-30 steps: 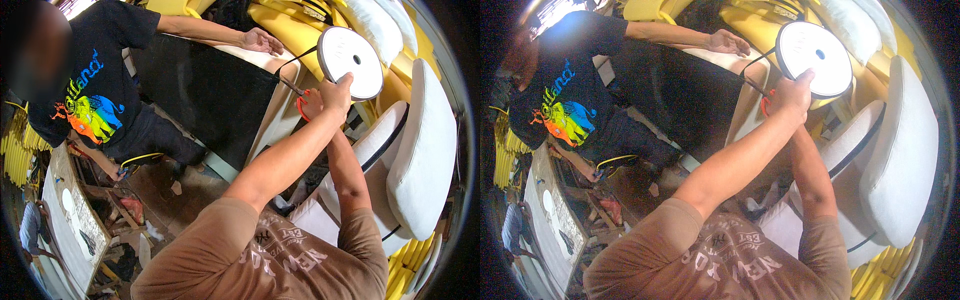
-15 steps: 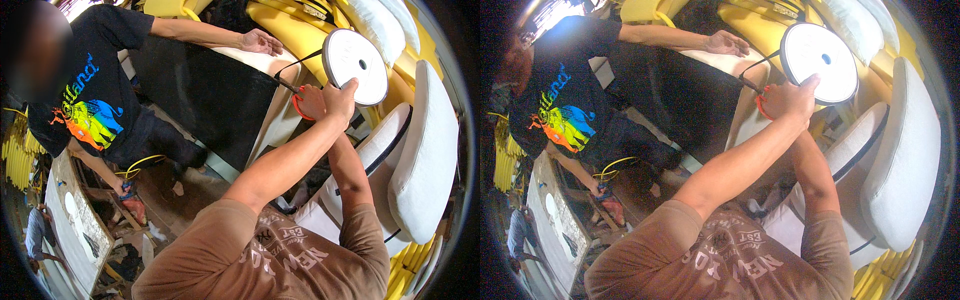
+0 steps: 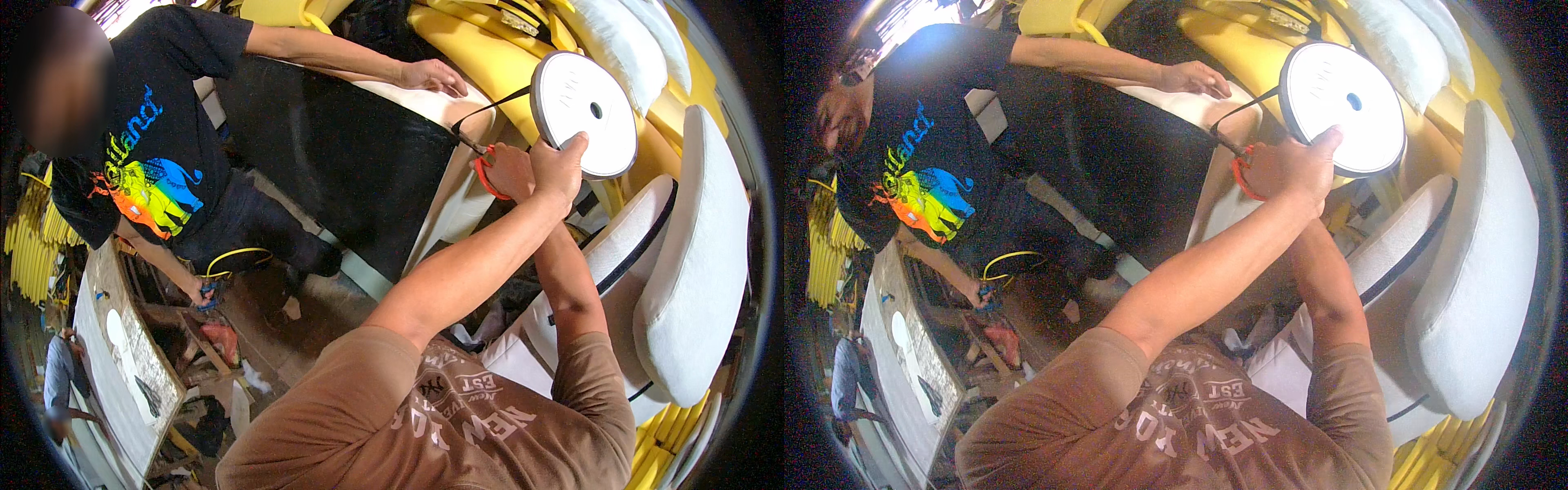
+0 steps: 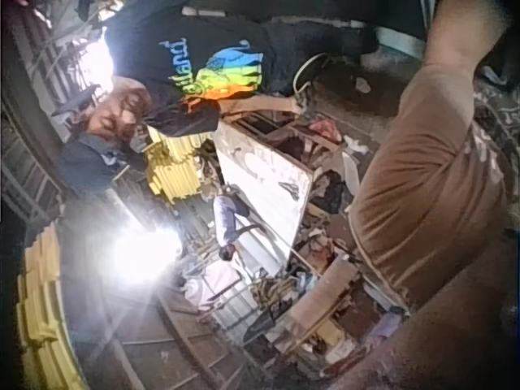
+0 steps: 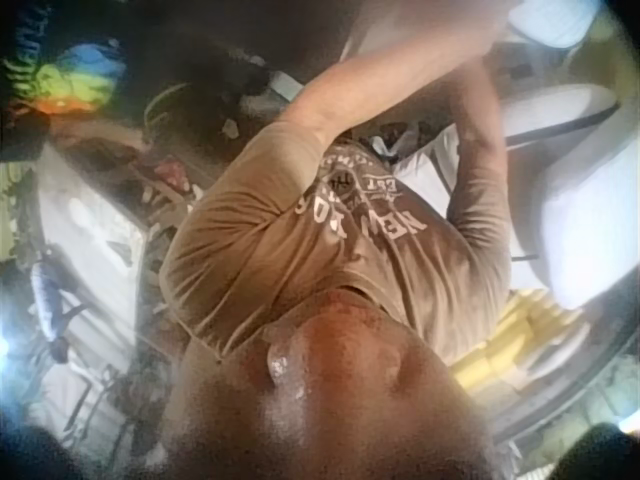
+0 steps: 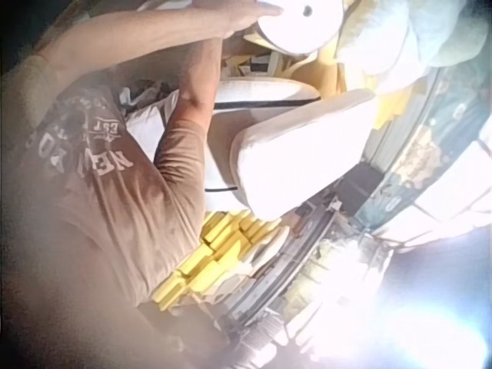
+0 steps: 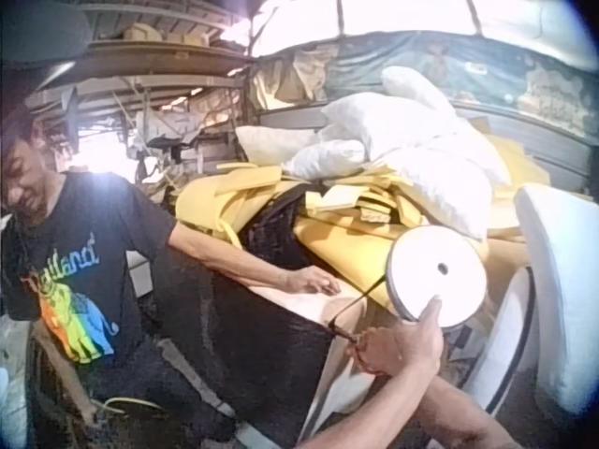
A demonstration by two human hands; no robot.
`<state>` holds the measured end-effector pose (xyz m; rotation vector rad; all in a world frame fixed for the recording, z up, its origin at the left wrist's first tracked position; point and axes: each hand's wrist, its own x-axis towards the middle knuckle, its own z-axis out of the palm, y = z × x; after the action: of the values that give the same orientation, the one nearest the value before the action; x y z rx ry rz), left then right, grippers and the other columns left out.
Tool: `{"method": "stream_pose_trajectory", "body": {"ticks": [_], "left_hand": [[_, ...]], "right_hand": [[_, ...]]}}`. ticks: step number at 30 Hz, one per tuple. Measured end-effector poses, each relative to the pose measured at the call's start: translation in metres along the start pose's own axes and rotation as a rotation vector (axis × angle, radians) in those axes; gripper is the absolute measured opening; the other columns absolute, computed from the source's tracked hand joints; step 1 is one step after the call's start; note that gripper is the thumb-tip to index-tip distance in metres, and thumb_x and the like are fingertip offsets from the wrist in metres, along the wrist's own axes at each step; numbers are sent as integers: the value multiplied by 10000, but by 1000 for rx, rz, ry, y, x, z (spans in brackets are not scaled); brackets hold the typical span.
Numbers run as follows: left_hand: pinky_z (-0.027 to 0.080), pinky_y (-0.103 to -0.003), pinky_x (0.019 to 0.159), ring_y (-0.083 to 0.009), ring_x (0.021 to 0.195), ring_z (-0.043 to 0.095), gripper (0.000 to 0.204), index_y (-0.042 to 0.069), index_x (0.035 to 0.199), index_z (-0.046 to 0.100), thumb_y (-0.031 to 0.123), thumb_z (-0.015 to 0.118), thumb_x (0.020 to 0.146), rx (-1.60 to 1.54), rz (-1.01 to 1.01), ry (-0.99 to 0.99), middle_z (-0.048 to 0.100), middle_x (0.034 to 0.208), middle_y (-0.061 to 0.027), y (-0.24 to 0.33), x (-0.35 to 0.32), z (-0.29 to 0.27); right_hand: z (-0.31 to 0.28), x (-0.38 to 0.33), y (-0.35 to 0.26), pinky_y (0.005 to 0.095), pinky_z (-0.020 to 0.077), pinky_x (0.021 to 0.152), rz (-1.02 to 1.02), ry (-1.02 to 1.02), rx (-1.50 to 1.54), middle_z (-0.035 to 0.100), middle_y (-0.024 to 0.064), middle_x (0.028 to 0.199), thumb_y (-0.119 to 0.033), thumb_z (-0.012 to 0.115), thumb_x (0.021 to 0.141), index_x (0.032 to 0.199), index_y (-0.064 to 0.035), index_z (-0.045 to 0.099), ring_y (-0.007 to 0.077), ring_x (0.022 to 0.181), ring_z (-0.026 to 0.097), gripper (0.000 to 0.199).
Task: The person holds a roll of black tape and positions it along the edge of a white upholstered seat while a coworker uses a staple gun to attach the tape. The person then uses scissors to cut a piece of black fabric on the seat surface.
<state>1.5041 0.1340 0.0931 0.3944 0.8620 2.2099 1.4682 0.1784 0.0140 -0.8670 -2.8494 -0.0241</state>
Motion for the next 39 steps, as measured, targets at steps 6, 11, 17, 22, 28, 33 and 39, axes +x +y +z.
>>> {"method": "stream_pose_trajectory", "body": {"ticks": [6,11,17,22,28,33,39], "left_hand": [[460,-299,848,-184,950,610,351,-69,1110,568,66,634,793,-42,92,-4,639,1055,-129,-13,16,-3],[466,-298,838,-186,929,619,329,-79,1090,580,79,638,807,-43,47,1,648,1034,-141,-12,16,3],[461,-295,846,-174,939,610,336,-77,1105,572,67,639,810,-53,79,47,644,1042,-133,1,8,1],[459,-292,837,-164,932,605,331,-71,1105,575,58,635,806,42,-30,17,642,1043,-116,0,8,2],[460,-290,823,-158,910,605,313,-65,1089,589,66,629,808,170,40,54,645,1022,-110,15,-4,4],[468,-289,797,-150,872,603,294,-65,1064,600,74,623,806,197,23,4,651,979,-99,22,-20,-3],[486,-297,809,-148,894,613,328,-52,1066,612,146,648,807,224,11,-252,659,979,-87,-17,-60,-75]], "right_hand": [[-1,9,2,449,512,697,-27,-4,-12,656,214,771,-539,656,758,847,15,623,375,745,654,562],[-2,10,9,451,509,701,-22,-13,-27,656,212,770,-541,650,763,840,10,627,374,744,652,557],[8,16,6,453,505,706,-62,-15,-2,657,209,768,-544,642,769,831,3,631,373,742,651,551],[0,11,11,455,502,710,-47,-27,-14,657,207,767,-547,636,775,824,-2,634,372,740,649,547],[67,35,63,479,445,760,-83,-85,-375,643,53,990,-287,503,905,1109,-106,593,254,852,634,287],[-3,-28,24,358,342,499,138,-117,330,453,-9,537,-415,684,823,686,-64,591,146,505,399,388],[167,-143,54,318,434,689,291,128,1438,507,-3,906,-267,717,822,1011,-90,545,136,788,467,311]]}}
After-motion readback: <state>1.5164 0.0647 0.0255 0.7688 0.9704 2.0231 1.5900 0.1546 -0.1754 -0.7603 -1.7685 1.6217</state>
